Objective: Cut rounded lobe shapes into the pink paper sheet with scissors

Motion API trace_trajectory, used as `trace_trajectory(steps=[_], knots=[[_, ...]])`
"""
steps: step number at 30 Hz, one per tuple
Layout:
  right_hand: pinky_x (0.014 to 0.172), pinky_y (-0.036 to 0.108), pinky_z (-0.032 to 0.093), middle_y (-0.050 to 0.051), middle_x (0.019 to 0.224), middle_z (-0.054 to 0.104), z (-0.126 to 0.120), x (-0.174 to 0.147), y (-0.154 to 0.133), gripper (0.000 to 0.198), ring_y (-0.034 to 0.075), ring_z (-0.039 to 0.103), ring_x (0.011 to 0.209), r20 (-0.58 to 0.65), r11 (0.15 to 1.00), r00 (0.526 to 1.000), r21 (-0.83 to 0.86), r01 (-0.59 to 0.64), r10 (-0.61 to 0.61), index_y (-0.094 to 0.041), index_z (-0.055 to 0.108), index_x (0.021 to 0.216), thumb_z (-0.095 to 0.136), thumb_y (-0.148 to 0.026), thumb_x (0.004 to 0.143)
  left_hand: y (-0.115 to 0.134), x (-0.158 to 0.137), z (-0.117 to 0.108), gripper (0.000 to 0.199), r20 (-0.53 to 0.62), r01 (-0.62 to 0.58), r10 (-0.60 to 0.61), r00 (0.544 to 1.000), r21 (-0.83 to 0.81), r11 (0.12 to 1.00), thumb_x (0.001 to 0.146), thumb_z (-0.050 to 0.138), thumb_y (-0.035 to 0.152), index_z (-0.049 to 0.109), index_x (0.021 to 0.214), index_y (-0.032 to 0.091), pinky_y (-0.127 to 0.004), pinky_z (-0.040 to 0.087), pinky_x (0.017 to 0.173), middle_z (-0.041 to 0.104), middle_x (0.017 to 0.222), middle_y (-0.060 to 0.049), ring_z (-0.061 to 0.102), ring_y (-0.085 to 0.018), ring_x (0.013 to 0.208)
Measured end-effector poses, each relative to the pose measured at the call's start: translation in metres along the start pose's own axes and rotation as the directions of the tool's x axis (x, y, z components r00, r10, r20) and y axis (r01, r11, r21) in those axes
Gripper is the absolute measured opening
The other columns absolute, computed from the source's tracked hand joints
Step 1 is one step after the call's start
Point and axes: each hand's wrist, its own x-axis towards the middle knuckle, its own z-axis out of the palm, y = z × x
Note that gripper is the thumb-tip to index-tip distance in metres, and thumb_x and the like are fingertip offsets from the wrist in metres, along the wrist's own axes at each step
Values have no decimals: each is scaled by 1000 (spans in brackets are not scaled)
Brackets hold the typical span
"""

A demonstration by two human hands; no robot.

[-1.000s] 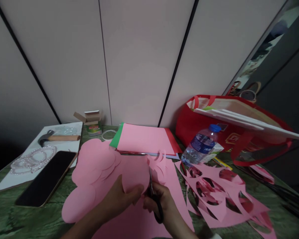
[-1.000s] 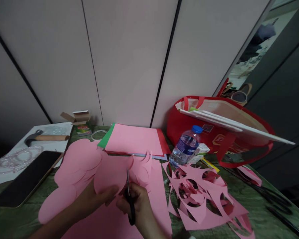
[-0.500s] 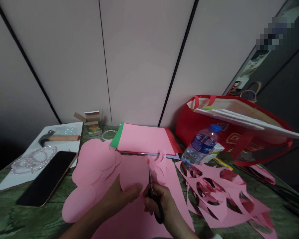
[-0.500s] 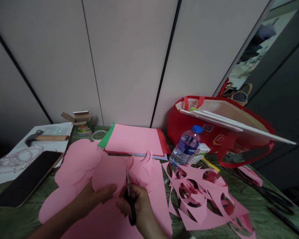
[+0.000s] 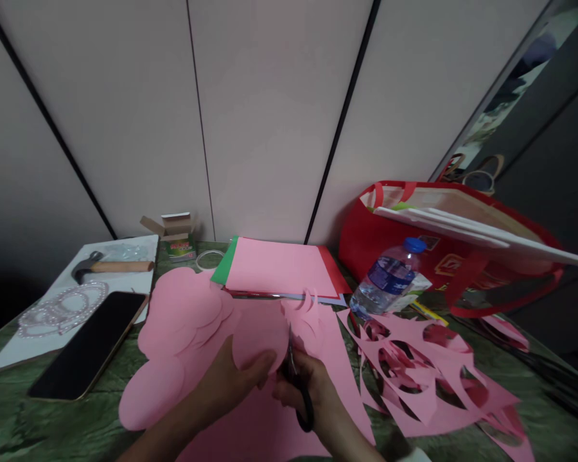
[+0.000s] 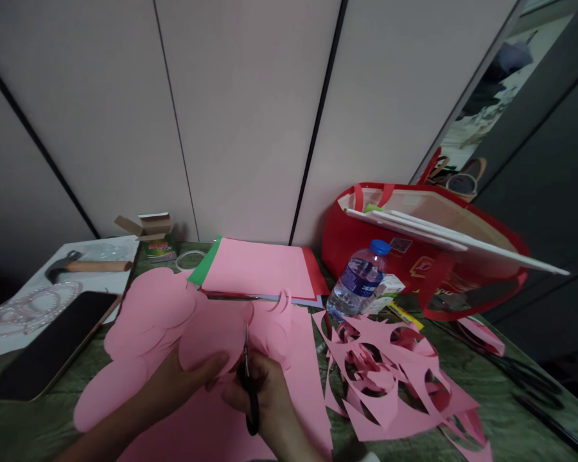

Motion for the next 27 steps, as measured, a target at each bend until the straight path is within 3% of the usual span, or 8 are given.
trace_trajectory(steps=[3, 11, 18, 22, 27], knots=[[43, 21, 29, -5, 53, 46, -2, -1, -2, 31, 8, 36, 46, 26, 1000, 1000, 21, 5, -6, -16, 55, 66, 72, -39, 56, -2, 0, 0, 17, -34, 41, -41, 999, 4, 999, 69, 56, 33, 53, 65, 17, -27, 42, 51, 52, 49, 3, 51, -14, 49], [46, 22, 28, -5, 56, 45, -4, -1, -1, 35, 10, 38, 49, 48, 997, 996, 15, -69, 69, -17, 53, 68, 75, -37, 50, -1, -1, 0, 14, 2, 58, -58, 998, 12, 998, 68, 56, 30, 54, 66, 16, -26, 42, 49, 52, 49, 3, 50, -14, 48], [46, 21, 25, -5, 56, 42, -3, -2, -4, 32, 9, 34, 50, 49, 999, 998, -12, -36, 37, -16, 50, 69, 72, -35, 54, -1, 0, -1, 14, -31, 67, -66, 997, 24, 997, 68, 57, 29, 55, 72, 15, -28, 45, 54, 57, 56, 1, 54, -15, 54], [43, 21, 21, -7, 52, 37, -2, -2, -6, 34, 8, 29, 47, 54, 999, 998, -18, -30, 31, -17, 48, 65, 71, -38, 55, 4, -1, -2, 9, 38, 27, -28, 999, 19, 999, 69, 55, 25, 55, 65, 16, -25, 43, 51, 53, 51, 3, 50, -13, 50], [42, 21, 20, -8, 50, 34, -1, -1, -7, 37, 7, 26, 45, 42, 1000, 999, -9, -15, 15, -18, 47, 64, 71, -43, 54, 7, -1, -3, 7, 26, 39, -39, 999, 26, 999, 68, 54, 23, 56, 66, 16, -26, 43, 52, 54, 54, 2, 50, -14, 53]])
